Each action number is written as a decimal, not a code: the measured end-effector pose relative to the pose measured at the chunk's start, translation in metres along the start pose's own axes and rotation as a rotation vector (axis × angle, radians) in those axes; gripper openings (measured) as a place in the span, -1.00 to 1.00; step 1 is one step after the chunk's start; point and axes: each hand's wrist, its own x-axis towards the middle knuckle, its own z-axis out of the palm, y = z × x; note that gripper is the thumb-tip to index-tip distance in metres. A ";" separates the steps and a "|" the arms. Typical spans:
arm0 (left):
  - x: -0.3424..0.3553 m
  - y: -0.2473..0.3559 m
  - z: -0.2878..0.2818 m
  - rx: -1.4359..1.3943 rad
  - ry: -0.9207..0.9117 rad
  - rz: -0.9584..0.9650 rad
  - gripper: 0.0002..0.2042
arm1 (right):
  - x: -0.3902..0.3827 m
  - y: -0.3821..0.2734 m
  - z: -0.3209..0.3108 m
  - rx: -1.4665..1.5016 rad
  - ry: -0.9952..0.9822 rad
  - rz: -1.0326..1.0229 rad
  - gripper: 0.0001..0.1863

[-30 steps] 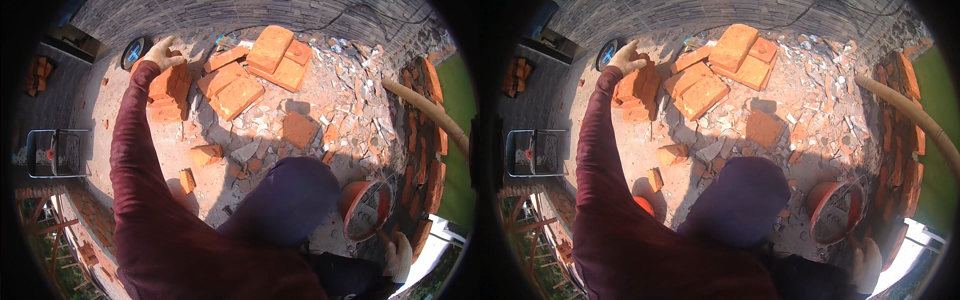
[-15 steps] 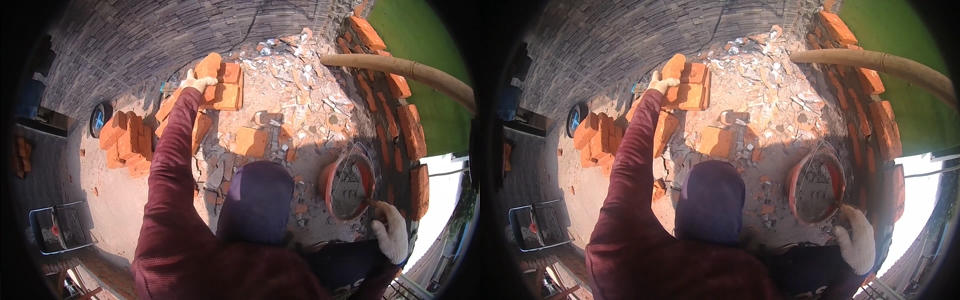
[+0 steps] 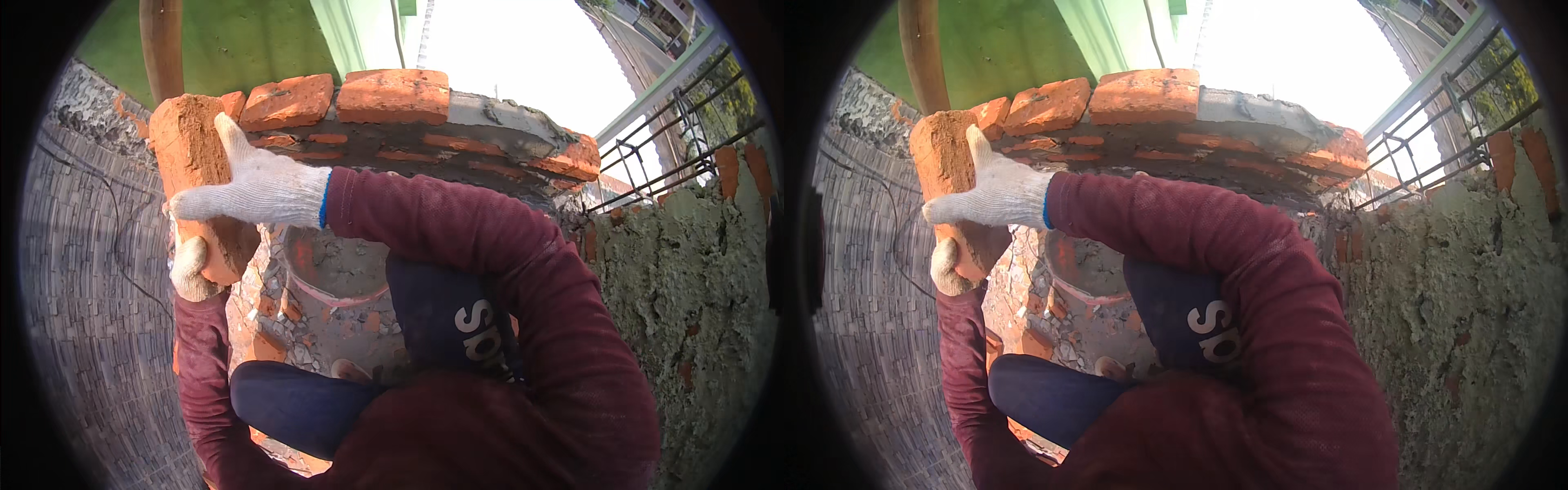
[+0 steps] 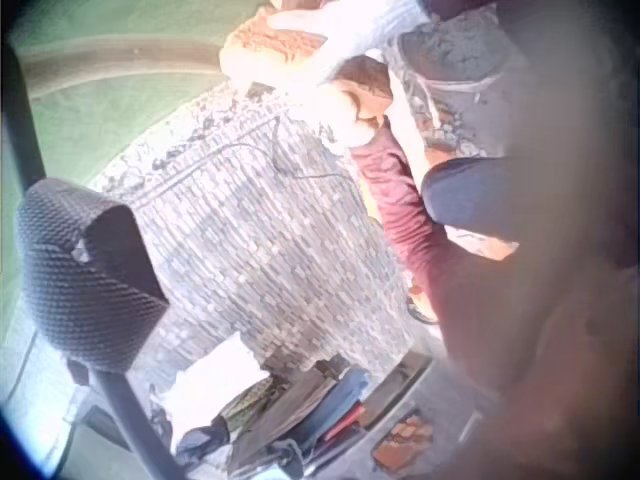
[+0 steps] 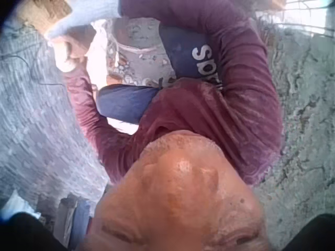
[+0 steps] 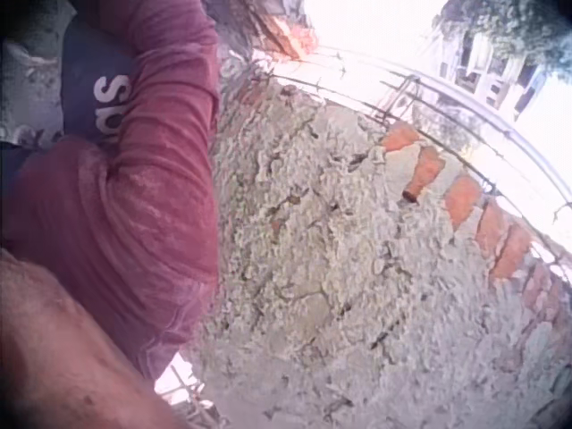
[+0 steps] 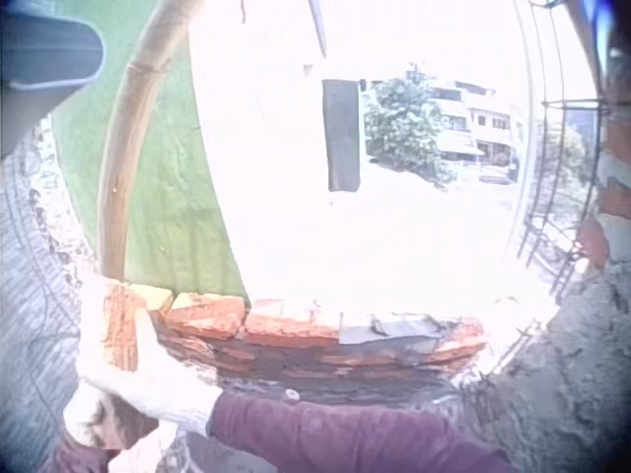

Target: The person scoops mortar from a bucket with a trowel and applies it to a brick wall, then places bricks and taps them into position. The person repeats this process along the wall, adding mortar and bricks in sequence.

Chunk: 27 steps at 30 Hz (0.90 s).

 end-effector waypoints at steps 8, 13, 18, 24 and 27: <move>0.190 -0.073 0.138 0.694 -0.446 0.285 -0.01 | -0.100 -0.007 -0.230 -0.044 0.381 -0.132 0.22; 0.265 -0.078 0.129 1.233 -0.302 0.394 -0.04 | -0.140 -0.011 -0.321 -0.583 0.284 0.043 0.00; 0.348 -0.141 0.130 1.500 -0.526 0.077 -0.13 | -0.166 0.081 -0.389 -0.821 -0.063 0.470 -0.58; 0.325 -0.161 0.225 1.773 -0.650 -0.165 -0.26 | -0.176 0.110 -0.387 -0.499 0.071 0.688 0.02; 0.329 -0.171 0.213 1.713 -0.682 -0.089 -0.06 | -0.172 0.094 -0.364 -0.342 0.073 0.744 -0.10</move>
